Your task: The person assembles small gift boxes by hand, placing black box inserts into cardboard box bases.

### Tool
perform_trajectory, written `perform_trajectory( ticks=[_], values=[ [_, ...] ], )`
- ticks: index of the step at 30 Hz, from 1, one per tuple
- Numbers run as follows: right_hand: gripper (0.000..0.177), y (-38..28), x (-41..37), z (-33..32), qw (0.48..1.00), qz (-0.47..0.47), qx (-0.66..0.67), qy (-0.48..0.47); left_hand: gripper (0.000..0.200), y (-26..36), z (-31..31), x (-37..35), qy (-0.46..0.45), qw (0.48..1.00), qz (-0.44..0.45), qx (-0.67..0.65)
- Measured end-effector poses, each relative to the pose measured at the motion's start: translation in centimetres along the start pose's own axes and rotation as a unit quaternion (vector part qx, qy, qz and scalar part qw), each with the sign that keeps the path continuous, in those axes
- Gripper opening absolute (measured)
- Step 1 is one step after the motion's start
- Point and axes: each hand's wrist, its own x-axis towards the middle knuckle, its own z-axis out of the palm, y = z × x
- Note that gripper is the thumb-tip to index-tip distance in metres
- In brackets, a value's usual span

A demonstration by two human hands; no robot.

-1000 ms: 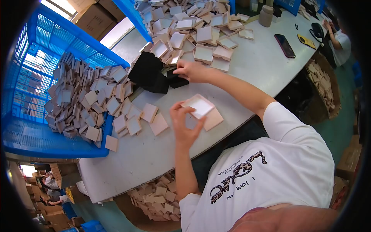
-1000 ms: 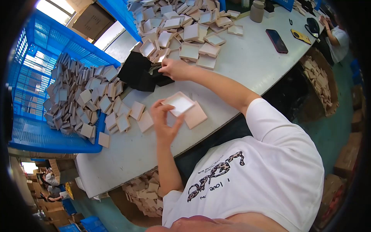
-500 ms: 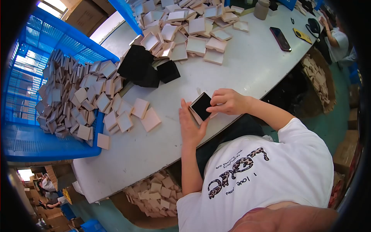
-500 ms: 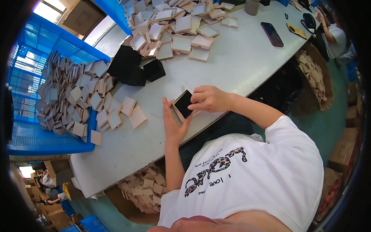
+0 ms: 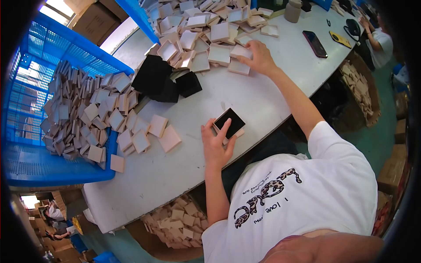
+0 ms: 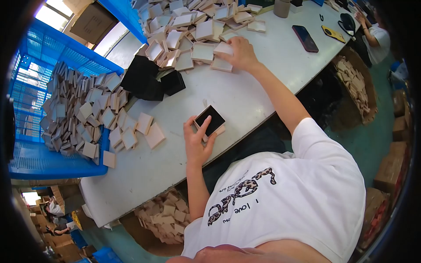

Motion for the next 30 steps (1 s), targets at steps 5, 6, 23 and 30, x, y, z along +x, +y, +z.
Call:
perform_trajectory(
  ticks=[5,6,23,30],
  values=[
    [0.052,2.2,0.8,0.6,0.977,0.105,-0.008,-0.186,0.052,0.0,0.1,0.2,0.026,1.0,0.0,-0.01],
    [0.053,1.9,0.6,0.6,0.98,0.088,-0.002,-0.181,0.052,-0.1,0.1,0.1,0.027,1.0,-0.004,-0.01],
    [0.059,-12.2,-10.9,-2.2,0.892,-0.321,0.167,-0.272,0.12,-1.2,0.7,-0.7,0.026,0.994,-0.078,-0.072],
    [0.06,-11.7,-13.7,-1.8,0.904,-0.325,0.052,-0.272,0.11,0.3,-0.5,-0.1,0.035,0.999,-0.022,-0.011]
  ],
)
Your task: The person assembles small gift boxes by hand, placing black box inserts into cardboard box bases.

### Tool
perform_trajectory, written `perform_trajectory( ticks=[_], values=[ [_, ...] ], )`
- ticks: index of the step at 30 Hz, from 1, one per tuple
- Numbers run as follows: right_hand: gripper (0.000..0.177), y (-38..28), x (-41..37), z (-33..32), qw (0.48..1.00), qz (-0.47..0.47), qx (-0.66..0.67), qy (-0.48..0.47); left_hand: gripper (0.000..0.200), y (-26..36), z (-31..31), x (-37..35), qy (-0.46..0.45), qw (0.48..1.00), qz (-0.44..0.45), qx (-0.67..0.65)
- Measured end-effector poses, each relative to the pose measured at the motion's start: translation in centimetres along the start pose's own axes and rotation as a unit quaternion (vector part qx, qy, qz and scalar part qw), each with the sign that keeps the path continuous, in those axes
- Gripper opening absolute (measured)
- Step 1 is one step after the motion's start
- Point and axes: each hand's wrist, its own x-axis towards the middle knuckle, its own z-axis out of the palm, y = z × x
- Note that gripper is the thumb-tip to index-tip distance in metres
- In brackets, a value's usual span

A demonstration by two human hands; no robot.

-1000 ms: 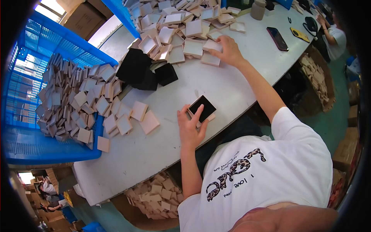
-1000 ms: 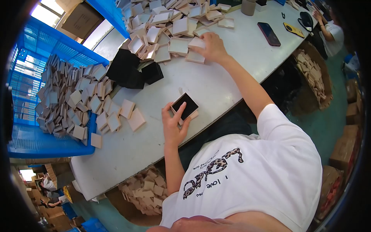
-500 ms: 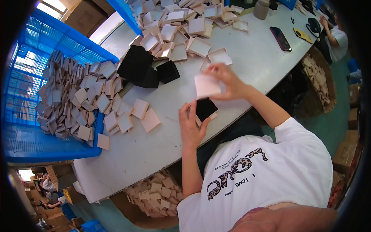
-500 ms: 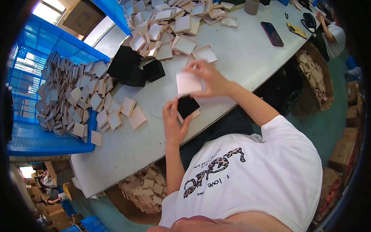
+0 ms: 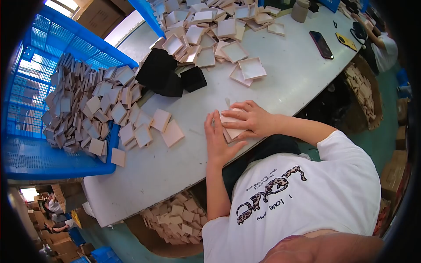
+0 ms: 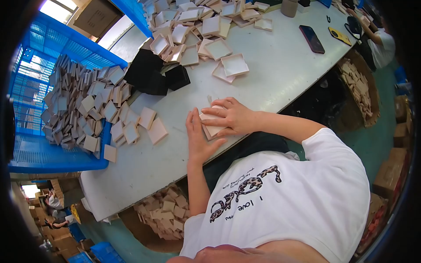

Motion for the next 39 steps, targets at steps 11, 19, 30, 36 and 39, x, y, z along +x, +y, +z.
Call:
perform_trajectory(
  ticks=[11,19,30,36,39],
  values=[
    [0.059,8.4,13.6,0.6,0.982,0.058,-0.003,0.182,0.082,-8.7,-7.2,3.0,0.133,0.854,-0.319,0.389],
    [0.036,12.2,17.4,2.2,0.982,0.164,0.09,0.039,0.077,-3.7,-10.1,0.1,0.061,0.963,-0.25,0.076],
    [0.032,13.9,17.6,2.9,0.996,0.078,0.007,0.04,0.056,1.4,-0.1,1.7,-0.04,0.996,0.048,-0.065],
    [0.033,13.0,17.9,2.1,0.995,0.097,0.027,0.014,0.054,-0.2,0.6,0.4,-0.028,0.998,0.046,-0.043],
    [0.027,12.7,18.2,2.0,0.994,0.104,0.014,-0.005,0.054,-0.3,0.6,0.0,-0.006,0.999,0.035,-0.041]
  ],
)
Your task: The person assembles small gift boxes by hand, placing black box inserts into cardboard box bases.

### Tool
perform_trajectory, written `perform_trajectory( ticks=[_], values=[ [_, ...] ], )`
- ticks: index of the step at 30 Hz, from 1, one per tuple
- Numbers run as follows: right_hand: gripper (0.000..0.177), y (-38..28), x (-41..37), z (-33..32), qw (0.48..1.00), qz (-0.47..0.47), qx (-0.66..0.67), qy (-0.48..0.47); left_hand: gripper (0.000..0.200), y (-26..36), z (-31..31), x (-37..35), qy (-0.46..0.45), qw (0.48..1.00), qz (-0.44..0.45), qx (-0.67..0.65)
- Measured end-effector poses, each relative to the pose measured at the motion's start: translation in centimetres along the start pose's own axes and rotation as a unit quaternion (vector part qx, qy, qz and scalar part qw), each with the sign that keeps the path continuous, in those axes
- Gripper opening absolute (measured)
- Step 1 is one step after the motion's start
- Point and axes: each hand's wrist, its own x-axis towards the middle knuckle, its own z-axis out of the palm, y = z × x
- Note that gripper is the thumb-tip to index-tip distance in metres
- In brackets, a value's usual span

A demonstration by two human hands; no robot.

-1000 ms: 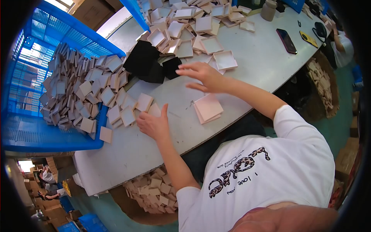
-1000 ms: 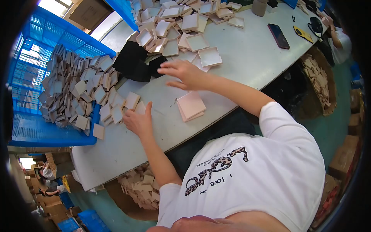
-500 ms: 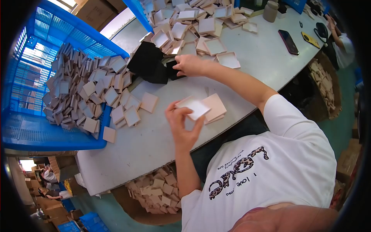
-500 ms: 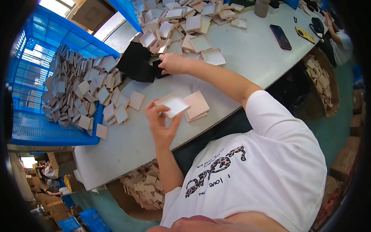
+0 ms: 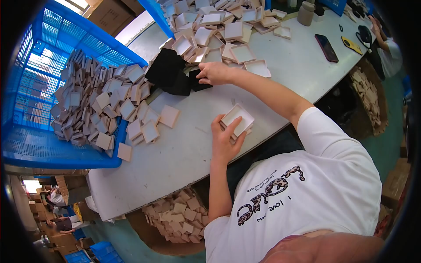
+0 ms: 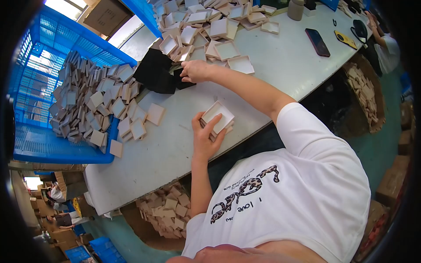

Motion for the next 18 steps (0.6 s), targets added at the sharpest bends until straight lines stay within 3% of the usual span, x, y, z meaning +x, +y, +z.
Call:
perform_trajectory(
  ticks=[5,8,12,15,18],
  values=[
    [0.015,-1.0,-0.3,1.2,0.992,-0.029,-0.121,0.027,0.054,0.6,-0.1,0.1,0.016,0.999,0.013,0.038],
    [0.017,0.3,-0.9,1.7,0.988,-0.031,-0.064,0.137,0.053,-0.4,0.5,-0.3,0.022,1.0,0.001,0.001],
    [0.033,-2.3,-3.8,-2.5,0.948,-0.074,0.025,0.309,0.052,-0.7,0.5,-0.4,0.03,0.999,0.006,-0.007],
    [0.031,-4.5,-8.3,-4.6,0.946,-0.115,0.009,0.304,0.051,-0.6,0.5,-0.3,0.027,1.0,-0.002,-0.007],
    [0.031,-4.1,-12.0,-3.9,0.96,-0.057,0.01,0.275,0.051,-0.4,0.3,0.0,0.018,1.0,0.004,-0.001]
  ],
)
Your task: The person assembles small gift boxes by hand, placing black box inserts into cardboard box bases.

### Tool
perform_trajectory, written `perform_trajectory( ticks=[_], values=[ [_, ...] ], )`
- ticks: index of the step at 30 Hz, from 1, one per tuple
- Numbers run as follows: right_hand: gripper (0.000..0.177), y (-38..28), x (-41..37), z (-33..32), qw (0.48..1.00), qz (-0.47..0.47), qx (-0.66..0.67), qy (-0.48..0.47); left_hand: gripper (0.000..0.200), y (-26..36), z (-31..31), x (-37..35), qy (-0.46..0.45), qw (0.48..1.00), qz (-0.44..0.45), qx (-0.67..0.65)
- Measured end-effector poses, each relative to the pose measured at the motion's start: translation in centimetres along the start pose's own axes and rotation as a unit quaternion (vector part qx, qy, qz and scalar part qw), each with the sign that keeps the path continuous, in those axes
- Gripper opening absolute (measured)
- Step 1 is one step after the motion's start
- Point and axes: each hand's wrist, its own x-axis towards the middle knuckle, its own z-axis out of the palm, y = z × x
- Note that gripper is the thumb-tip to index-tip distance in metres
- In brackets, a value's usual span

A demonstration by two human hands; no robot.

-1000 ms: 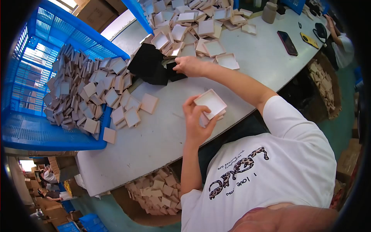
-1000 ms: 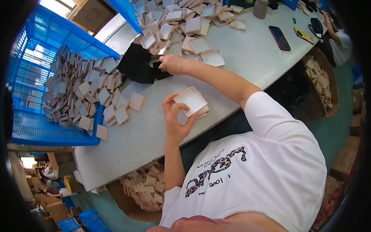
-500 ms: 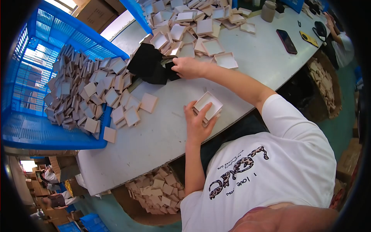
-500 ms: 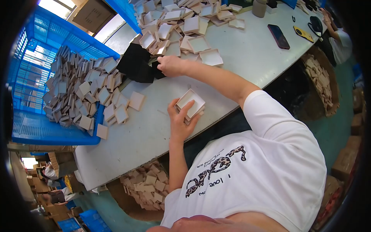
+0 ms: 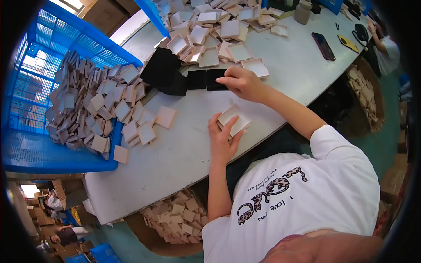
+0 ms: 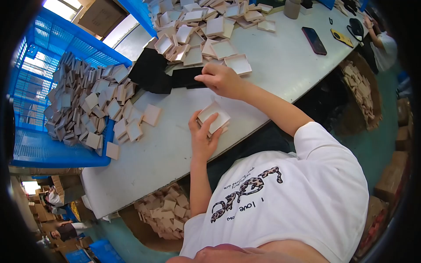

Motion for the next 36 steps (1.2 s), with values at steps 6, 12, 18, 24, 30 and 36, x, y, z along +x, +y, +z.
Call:
perform_trajectory(
  ticks=[6,12,18,24,30,36],
  values=[
    [0.032,2.5,-2.1,-1.0,0.989,0.136,0.06,0.002,0.049,-0.1,0.1,0.1,0.003,1.0,0.008,-0.003],
    [0.04,0.1,-1.9,-2.7,0.99,0.069,0.105,0.067,0.067,-0.3,0.0,-0.3,-0.016,1.0,-0.007,-0.002],
    [0.029,-3.5,-3.7,-5.5,0.977,-0.158,0.095,-0.102,0.11,-0.3,0.0,-0.2,0.007,0.999,-0.03,-0.032],
    [0.024,-4.2,-4.7,-3.9,0.967,-0.163,0.099,-0.168,0.116,-0.1,0.2,0.0,0.028,0.999,-0.028,-0.037],
    [0.024,-3.5,-4.6,-4.5,0.956,-0.123,0.133,-0.233,0.104,0.0,-0.1,0.0,0.003,0.999,-0.036,-0.02],
    [0.021,-3.8,-4.0,-6.8,0.94,0.048,0.233,-0.246,0.066,-0.2,-0.3,0.1,-0.03,0.999,-0.01,0.018]
  ],
)
